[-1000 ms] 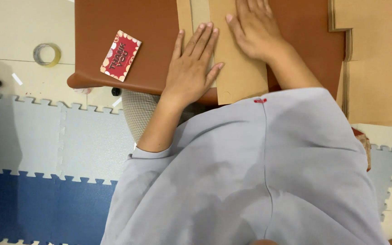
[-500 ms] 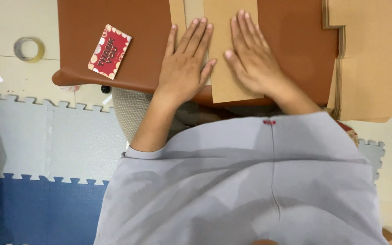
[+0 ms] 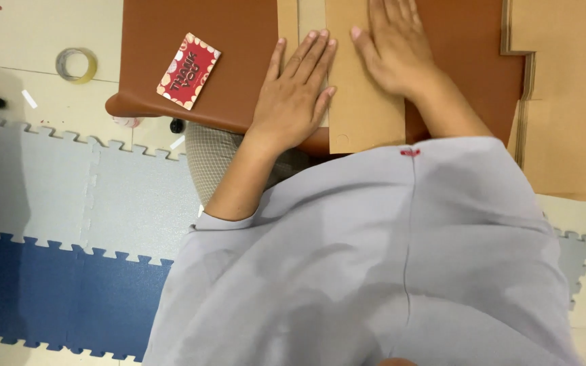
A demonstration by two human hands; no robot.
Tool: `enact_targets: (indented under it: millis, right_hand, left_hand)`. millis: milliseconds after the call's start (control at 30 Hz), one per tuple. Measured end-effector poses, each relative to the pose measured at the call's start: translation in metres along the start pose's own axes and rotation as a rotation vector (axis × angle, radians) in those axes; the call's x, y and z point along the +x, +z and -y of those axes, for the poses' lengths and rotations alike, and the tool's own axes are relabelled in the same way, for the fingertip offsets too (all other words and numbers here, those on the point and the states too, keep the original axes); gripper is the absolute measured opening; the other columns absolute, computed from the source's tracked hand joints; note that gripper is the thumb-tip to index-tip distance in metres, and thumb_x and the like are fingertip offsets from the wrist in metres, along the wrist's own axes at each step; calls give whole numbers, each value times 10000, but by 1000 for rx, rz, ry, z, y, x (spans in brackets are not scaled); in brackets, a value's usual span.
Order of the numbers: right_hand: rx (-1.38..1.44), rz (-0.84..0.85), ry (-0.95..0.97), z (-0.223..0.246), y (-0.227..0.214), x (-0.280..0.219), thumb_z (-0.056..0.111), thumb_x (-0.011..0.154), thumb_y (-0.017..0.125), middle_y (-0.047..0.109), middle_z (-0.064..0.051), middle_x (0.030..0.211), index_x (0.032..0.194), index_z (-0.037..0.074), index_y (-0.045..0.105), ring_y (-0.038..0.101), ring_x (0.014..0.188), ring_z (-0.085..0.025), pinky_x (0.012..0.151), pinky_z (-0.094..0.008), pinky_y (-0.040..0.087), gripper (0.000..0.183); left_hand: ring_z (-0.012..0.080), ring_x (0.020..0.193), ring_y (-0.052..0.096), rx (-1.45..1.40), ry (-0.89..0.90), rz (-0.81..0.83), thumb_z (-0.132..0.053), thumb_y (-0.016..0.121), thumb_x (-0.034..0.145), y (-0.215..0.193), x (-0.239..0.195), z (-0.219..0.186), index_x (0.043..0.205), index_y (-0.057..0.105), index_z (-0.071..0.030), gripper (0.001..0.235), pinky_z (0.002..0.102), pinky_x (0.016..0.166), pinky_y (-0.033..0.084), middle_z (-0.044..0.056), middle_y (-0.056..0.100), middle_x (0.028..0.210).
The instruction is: Assembling a small cardboard box by folding its flaps and tucking them into place.
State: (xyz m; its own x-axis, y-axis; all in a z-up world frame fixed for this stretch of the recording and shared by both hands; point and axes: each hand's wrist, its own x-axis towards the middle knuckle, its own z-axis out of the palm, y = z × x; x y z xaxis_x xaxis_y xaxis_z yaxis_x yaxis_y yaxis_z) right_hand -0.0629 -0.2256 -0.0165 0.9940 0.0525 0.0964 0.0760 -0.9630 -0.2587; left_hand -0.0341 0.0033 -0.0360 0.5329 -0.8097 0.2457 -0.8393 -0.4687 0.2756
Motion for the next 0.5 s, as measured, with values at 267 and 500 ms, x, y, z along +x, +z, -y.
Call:
enact_targets:
  millis: [267,500]
  right_hand:
    - [-72,65,102,96,2,-146,580,1046,429,61,-299,1661,1636,92,153,65,1569,-432,1280,-560,88,814]
    - [-242,30,38,108,10,-133,430,1057,537,189,-345,1607,1601,371,340,191,1479,-559,1202,-625,262,581]
  left_hand:
    - [288,1580,86,-157,-84,0,-214,425,1124,-17,0,-6,1624,255,-59,551,492,1321,130,136,139,1687]
    - [387,1530,254,-224,-201,-217,-105,603,916,-14,-9,-6,1558,260,-44,730,550,1292,315,208,314,1592]
